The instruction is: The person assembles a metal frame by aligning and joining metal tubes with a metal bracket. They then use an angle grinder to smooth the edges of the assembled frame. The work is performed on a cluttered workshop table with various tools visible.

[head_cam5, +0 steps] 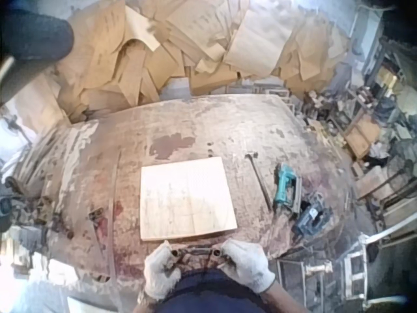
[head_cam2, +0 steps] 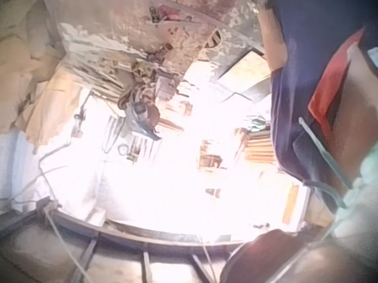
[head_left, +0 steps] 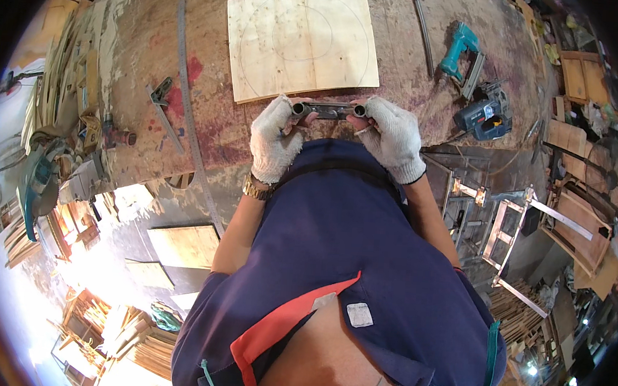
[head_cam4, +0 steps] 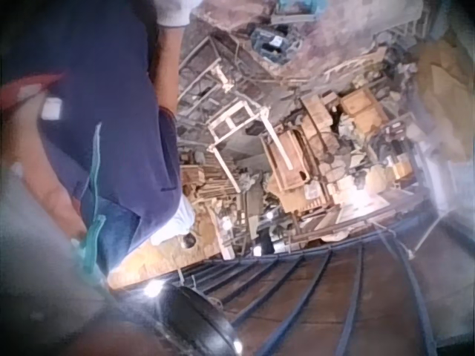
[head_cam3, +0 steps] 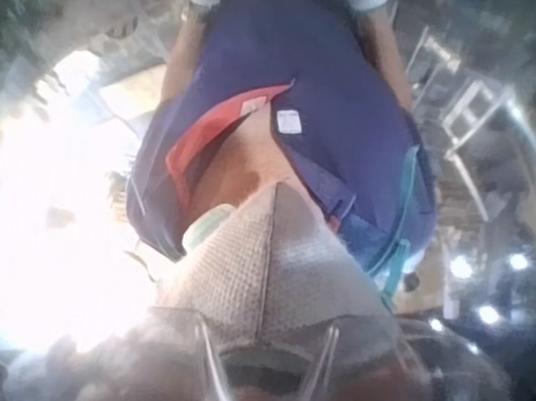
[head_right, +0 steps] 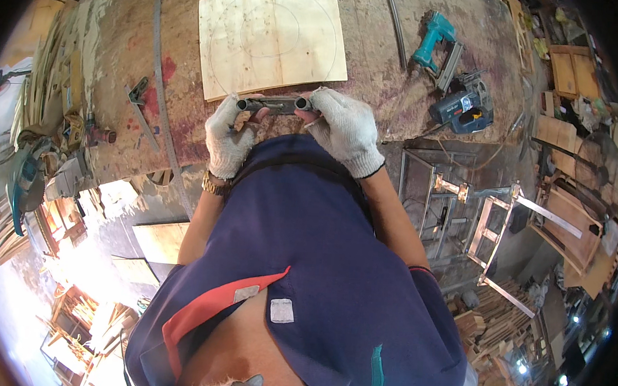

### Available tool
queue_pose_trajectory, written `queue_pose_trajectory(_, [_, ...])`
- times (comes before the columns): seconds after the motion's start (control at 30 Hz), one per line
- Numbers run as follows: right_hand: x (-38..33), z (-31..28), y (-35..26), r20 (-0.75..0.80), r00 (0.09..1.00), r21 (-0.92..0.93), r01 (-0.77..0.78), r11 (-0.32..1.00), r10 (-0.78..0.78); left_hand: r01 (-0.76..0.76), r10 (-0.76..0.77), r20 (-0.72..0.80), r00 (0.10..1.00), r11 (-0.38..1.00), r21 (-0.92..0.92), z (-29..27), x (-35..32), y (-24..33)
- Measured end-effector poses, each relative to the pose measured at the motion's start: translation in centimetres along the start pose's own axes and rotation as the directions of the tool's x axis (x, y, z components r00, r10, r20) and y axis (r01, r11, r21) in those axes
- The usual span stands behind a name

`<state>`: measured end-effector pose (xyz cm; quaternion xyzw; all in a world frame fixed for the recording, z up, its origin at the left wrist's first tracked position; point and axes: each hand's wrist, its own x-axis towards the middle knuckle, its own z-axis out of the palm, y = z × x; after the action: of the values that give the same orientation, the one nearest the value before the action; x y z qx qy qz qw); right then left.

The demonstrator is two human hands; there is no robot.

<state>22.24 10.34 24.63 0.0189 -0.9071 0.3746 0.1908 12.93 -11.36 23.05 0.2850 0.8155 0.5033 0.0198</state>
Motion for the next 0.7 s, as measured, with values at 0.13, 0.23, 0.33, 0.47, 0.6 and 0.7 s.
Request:
queue_pose_trajectory(0.13, [0.01,-0.17,-0.26,0.008,1.000,-0.063,-0.010,0.998,0.011,-0.056,0.056,-0.011,0.998,0.998,0.015,0.06,0.37,0.24])
queue_pose_trajectory(0.23, [-0.26,0.16,-0.19,-0.005,0.997,-0.008,-0.079,0.997,0.079,-0.079,0.079,-0.015,0.997,0.997,-0.002,0.07,0.53,0.27])
queue_pose_trajectory(0.33, [-0.27,0.46,0.31,-0.031,0.999,-0.006,-0.016,1.000,0.016,-0.084,0.084,-0.023,0.996,0.996,-0.004,0.17,0.27,0.00])
queue_pose_trajectory(0.47, [-0.67,0.64,0.25,-0.062,0.996,0.021,-0.057,0.998,0.058,-0.144,0.144,-0.037,0.989,0.990,0.009,0.11,0.29,0.10])
queue_pose_trajectory(0.6, [-0.60,0.34,0.27,-0.048,0.997,-0.020,-0.053,0.998,0.052,-0.153,0.151,-0.040,0.988,0.987,-0.047,-0.08,0.42,0.62])
queue_pose_trajectory(0.7, [-0.70,-0.10,0.39,-0.009,0.998,-0.054,-0.065,0.996,0.065,-0.173,0.169,-0.070,0.983,0.984,-0.047,0.09,0.13,0.18])
